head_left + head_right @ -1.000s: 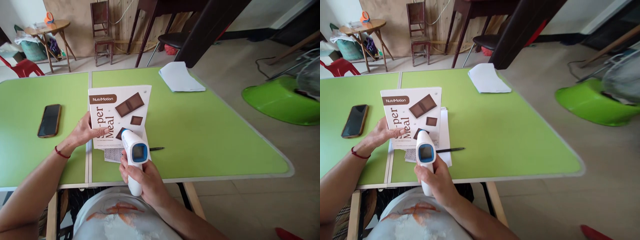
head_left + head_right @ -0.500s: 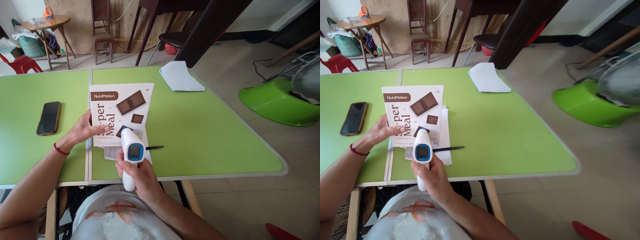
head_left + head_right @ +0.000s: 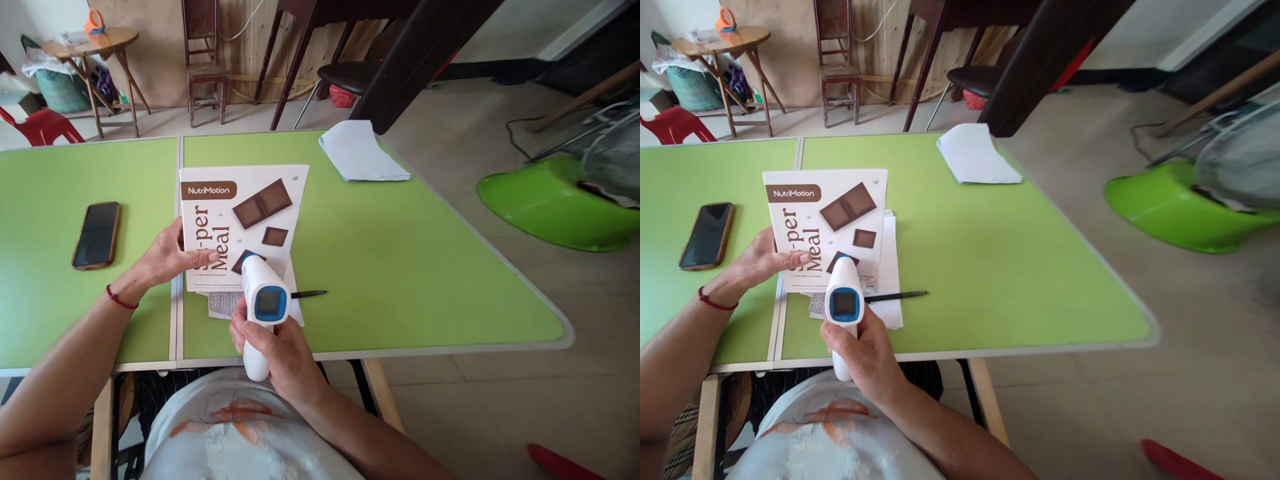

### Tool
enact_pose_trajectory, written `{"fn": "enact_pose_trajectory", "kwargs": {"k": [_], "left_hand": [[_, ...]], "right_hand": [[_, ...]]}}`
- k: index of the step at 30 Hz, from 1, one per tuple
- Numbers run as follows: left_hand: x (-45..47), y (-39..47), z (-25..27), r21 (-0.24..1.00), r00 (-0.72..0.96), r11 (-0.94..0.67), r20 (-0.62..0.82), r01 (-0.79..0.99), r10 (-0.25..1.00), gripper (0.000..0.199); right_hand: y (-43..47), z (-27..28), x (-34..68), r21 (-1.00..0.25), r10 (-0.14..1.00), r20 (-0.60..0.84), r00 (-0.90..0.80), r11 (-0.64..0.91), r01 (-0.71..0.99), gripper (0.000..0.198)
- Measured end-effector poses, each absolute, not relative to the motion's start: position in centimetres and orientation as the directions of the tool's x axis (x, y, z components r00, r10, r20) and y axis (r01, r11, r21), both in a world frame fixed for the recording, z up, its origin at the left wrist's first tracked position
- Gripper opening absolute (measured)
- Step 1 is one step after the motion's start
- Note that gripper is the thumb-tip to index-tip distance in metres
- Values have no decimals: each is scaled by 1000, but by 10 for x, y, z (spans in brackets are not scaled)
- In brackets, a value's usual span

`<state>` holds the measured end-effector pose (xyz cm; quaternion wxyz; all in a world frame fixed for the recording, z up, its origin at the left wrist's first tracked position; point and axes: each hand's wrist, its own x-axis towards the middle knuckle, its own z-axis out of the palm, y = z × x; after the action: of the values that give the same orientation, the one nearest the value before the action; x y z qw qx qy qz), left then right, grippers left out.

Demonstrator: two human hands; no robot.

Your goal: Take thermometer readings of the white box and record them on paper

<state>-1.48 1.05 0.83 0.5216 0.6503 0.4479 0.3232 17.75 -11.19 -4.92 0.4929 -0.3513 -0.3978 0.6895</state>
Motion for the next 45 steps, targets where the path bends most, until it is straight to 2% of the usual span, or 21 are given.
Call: {"fn": "enact_pose_trajectory", "kwargs": {"k": [13, 22, 27, 30, 34, 38, 40, 42, 45], "left_hand": [[-13, 11, 10, 969, 441, -130, 24, 211, 897, 56], [-14, 10, 13, 956, 411, -92, -32, 278, 911, 59], [-18, 10, 16, 917, 372, -109, -45, 383, 927, 62], [-18, 9, 13, 925, 334, -90, -42, 369, 942, 61], [-18, 8, 9, 967, 314, -99, 21, 234, 949, 58], [-19, 10, 10, 968, 232, -178, 135, 176, 963, 63], [-22, 14, 9, 955, 177, -221, 188, 195, 966, 67], [-25, 18, 5, 944, 148, -257, 229, 208, 962, 71], [-29, 25, -4, 933, 141, -278, 251, 227, 958, 74]], "right_hand": [[-112, -44, 175, -905, 959, -92, -268, -193, -379, 26], [-112, -43, 175, -904, 958, -91, -272, -194, -381, 24], [-113, -45, 175, -902, 957, -103, -271, -205, -380, 25], [-113, -41, 178, -923, 963, -108, -249, -190, -333, 26], [-111, -28, 196, -985, 979, -65, -192, -94, -143, 30], [-93, -19, 231, -971, 983, 166, -78, 177, 164, 34], [-75, -20, 252, -868, 958, 285, -35, 273, 415, 43], [-53, -25, 272, -713, 930, 363, -61, 319, 624, 53], [-22, -41, 294, -497, 911, 391, -129, 327, 804, 55]]}}
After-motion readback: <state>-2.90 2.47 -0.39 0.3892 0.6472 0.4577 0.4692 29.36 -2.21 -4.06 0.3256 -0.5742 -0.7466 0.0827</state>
